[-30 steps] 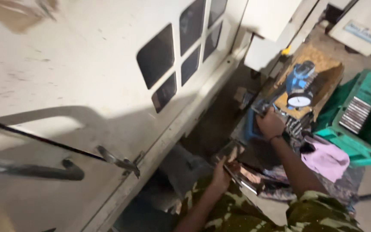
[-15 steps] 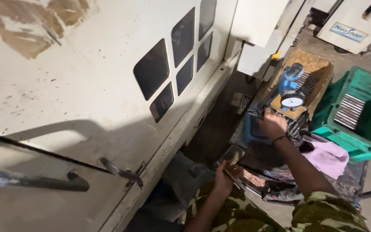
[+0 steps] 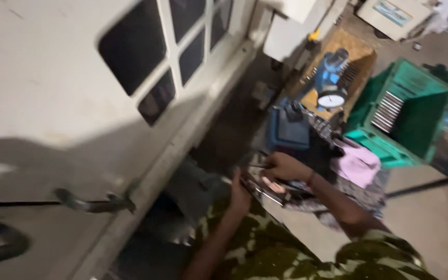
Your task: The person uses a bench grinder to polish small cylindrical metal parts, then wipes them with a cloth. They open a machine door to retrieve additional parts and continue the polishing and wiping cycle.
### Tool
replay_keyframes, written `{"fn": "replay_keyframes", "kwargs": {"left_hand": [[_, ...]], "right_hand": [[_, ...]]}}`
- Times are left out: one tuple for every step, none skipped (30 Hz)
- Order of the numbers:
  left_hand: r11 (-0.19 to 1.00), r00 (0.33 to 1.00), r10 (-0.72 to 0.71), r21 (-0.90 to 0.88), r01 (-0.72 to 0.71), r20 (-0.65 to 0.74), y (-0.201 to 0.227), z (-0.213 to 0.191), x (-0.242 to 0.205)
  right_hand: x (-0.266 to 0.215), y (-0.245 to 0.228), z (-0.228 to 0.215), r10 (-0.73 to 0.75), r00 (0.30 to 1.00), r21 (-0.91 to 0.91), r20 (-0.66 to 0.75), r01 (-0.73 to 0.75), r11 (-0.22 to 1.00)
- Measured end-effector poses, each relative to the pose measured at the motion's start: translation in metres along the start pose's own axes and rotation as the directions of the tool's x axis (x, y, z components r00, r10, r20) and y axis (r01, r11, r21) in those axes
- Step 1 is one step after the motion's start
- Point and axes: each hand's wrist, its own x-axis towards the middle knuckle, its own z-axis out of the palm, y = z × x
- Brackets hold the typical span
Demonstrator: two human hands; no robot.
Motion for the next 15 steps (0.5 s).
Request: {"fn": "replay_keyframes", "kwargs": {"left_hand": [[0.992,0.990,-0.119,0.022,0.121,-0.082,0.001,-0.002,-0.005],[0.994,0.990,-0.027,0.110,0.012,0.139,0.002,-0.005,-0.008],[0.979,0.933,0.059,0.161,-0.123,0.356,-0.003,-0.006,-0.011],[0.981,0.966,0.019,0.181,-0.067,0.256,-0.005,-0.009,-0.014],[0.981,0.988,-0.020,0.195,-0.010,0.153,-0.007,-0.009,-0.013],[0.976,0.997,-0.051,0.213,0.038,0.056,-0.005,-0.007,-0.009],[0.974,0.996,-0.029,0.225,0.008,0.090,-0.005,-0.006,-0.010],[0.971,0.992,-0.005,0.238,-0.025,0.126,-0.006,-0.003,-0.010],[0.967,0.987,0.018,0.248,-0.059,0.162,-0.005,-0.001,-0.012],[0.966,0.986,0.018,0.252,-0.060,0.168,-0.005,0.001,-0.014],[0.965,0.985,0.017,0.255,-0.062,0.174,-0.005,0.004,-0.016],[0.965,0.984,0.018,0.256,-0.063,0.175,-0.004,0.007,-0.019],[0.951,0.993,-0.003,0.309,-0.034,0.117,-0.002,0.010,-0.022],[0.934,0.998,-0.023,0.356,0.004,0.051,0.000,0.010,-0.026],[0.915,0.999,-0.042,0.400,0.045,-0.015,0.004,0.012,-0.027]], "right_hand": [[0.001,0.000,0.004,0.089,0.994,0.106,0.059,-0.095,0.990],[0.004,0.001,0.009,-0.033,0.999,0.067,0.029,0.031,0.997],[0.004,0.004,0.013,-0.157,0.988,0.025,0.006,0.157,0.987],[0.007,0.006,0.018,-0.154,0.988,-0.003,-0.022,0.154,0.988],[0.008,0.008,0.021,-0.151,0.987,-0.031,-0.050,0.150,0.988],[0.012,0.009,0.021,-0.114,0.991,-0.021,-0.066,0.113,0.993],[0.014,0.010,0.021,-0.077,0.994,-0.011,-0.081,0.076,0.997],[0.015,0.012,0.020,-0.041,0.994,-0.002,-0.098,0.041,0.999],[0.018,0.013,0.020,-0.019,0.996,0.001,-0.090,0.019,1.000],[0.019,0.015,0.021,0.003,0.997,0.002,-0.078,-0.003,1.000],[0.019,0.017,0.021,0.024,0.998,0.002,-0.066,-0.024,1.000],[0.018,0.018,0.022,0.035,0.999,-0.011,-0.025,-0.036,0.999],[0.020,0.018,0.023,0.046,0.999,-0.024,0.015,-0.046,0.999],[0.021,0.018,0.026,0.060,0.996,-0.035,0.063,-0.058,0.998],[0.023,0.017,0.029,0.052,0.996,0.001,0.067,-0.052,0.999]]}}
